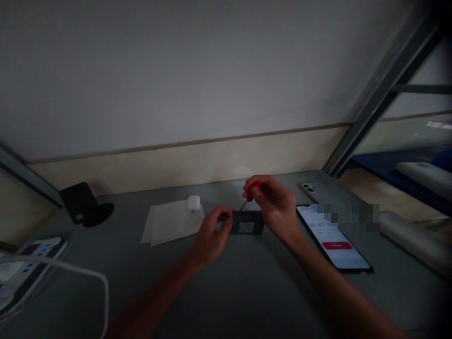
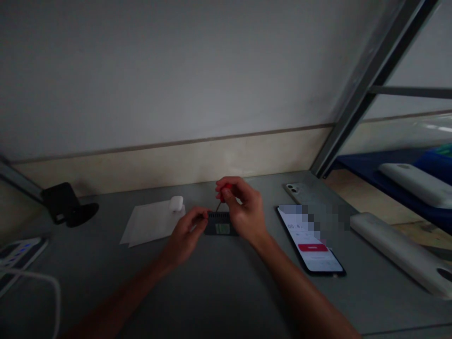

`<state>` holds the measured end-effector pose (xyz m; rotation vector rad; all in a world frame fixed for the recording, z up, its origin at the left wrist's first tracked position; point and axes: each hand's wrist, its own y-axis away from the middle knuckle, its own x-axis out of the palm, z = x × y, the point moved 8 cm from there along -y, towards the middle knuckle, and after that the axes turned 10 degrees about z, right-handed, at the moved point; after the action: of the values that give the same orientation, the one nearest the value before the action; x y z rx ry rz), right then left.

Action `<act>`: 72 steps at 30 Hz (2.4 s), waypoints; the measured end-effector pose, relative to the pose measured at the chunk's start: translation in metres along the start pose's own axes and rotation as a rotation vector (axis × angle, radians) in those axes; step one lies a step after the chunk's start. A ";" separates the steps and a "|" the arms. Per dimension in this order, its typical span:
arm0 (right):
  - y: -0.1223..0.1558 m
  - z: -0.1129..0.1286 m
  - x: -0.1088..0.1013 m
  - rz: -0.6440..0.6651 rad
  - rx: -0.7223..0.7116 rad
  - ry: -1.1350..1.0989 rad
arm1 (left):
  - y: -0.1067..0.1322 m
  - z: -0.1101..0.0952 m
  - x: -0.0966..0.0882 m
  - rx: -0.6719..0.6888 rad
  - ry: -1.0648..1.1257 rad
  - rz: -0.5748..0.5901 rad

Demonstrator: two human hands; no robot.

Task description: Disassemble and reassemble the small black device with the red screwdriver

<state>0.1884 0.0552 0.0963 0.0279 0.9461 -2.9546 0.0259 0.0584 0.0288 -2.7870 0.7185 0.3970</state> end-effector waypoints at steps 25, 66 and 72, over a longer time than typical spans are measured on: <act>0.000 -0.013 -0.001 -0.006 -0.002 -0.051 | -0.001 -0.011 -0.088 -0.095 -0.534 0.262; 0.003 0.004 -0.011 -0.055 -0.083 0.124 | 0.065 0.024 -0.143 -0.262 -0.989 0.019; -0.008 -0.002 -0.020 0.073 -0.034 -0.093 | 0.050 -0.017 -0.117 -0.157 -1.089 -0.059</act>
<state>0.2076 0.0637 0.1000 -0.0746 0.9610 -2.8459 -0.0944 0.0621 0.0734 -2.1631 0.3183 1.7808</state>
